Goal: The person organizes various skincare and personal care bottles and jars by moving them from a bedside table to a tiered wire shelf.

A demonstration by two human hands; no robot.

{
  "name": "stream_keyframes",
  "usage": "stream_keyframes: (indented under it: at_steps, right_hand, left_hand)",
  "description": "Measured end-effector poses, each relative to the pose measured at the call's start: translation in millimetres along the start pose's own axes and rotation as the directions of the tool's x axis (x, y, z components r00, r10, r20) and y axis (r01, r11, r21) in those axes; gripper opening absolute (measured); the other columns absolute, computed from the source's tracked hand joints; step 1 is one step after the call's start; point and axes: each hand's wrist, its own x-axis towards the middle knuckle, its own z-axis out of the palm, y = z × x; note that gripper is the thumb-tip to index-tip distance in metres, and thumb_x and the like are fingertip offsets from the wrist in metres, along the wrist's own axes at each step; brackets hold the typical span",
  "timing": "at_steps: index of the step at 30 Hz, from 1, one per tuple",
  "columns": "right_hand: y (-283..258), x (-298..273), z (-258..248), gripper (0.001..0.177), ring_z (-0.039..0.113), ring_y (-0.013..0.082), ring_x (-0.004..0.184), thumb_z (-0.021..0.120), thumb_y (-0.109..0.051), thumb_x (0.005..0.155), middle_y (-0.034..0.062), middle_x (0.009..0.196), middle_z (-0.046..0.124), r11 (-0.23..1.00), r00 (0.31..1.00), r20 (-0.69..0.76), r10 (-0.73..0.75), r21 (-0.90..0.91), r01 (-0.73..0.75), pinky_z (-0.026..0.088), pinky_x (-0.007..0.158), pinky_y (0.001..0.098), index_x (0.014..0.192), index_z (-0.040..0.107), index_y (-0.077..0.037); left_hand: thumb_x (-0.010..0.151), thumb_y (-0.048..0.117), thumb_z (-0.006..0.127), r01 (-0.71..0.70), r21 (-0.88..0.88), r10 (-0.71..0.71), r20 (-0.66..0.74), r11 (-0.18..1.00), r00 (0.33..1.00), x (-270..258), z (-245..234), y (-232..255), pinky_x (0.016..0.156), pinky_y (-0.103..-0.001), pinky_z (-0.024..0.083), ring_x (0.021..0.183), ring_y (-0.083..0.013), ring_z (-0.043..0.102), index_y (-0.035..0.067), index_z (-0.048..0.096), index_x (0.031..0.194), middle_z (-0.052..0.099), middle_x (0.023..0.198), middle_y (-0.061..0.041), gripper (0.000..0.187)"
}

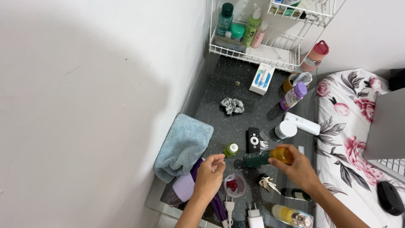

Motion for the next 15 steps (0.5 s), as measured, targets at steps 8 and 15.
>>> stream_keyframes:
  at_steps: [8, 15]
  right_hand:
    - [0.0, 25.5, -40.0, 0.058, 0.076, 0.0242, 0.091, 0.077, -0.029, 0.084, 0.0164, 0.109, 0.073, 0.891, 0.979, -0.138, 0.151, 0.448, -0.074, 0.059, 0.084, 0.0329, 0.132, 0.059, -0.001]
    - [-23.0, 57.9, -87.0, 0.055, 0.075, 0.0303, 0.089, 0.066, -0.029, 0.092, 0.0212, 0.109, 0.071, 0.754, 0.947, -0.194, 0.254, 0.653, -0.069, 0.062, 0.086, 0.0411, 0.142, 0.053, -0.011]
  left_hand:
    - [0.093, 0.016, 0.065, -0.12, -0.038, 0.118, -0.037, 0.992, 0.992, 26.0, 18.4, -8.3, 0.095, -0.031, 0.057, 0.11, -0.0198, 0.076, 0.004, 0.069, 0.12, 0.078, 0.118, -0.01, 0.03]
    - [0.093, 0.014, 0.064, -0.079, -0.078, 0.08, 0.009, 0.994, 0.997, 97.5, 42.3, -28.9, 0.098, -0.032, 0.058, 0.115, -0.0203, 0.076, 0.005, 0.069, 0.124, 0.076, 0.123, -0.01, 0.032]
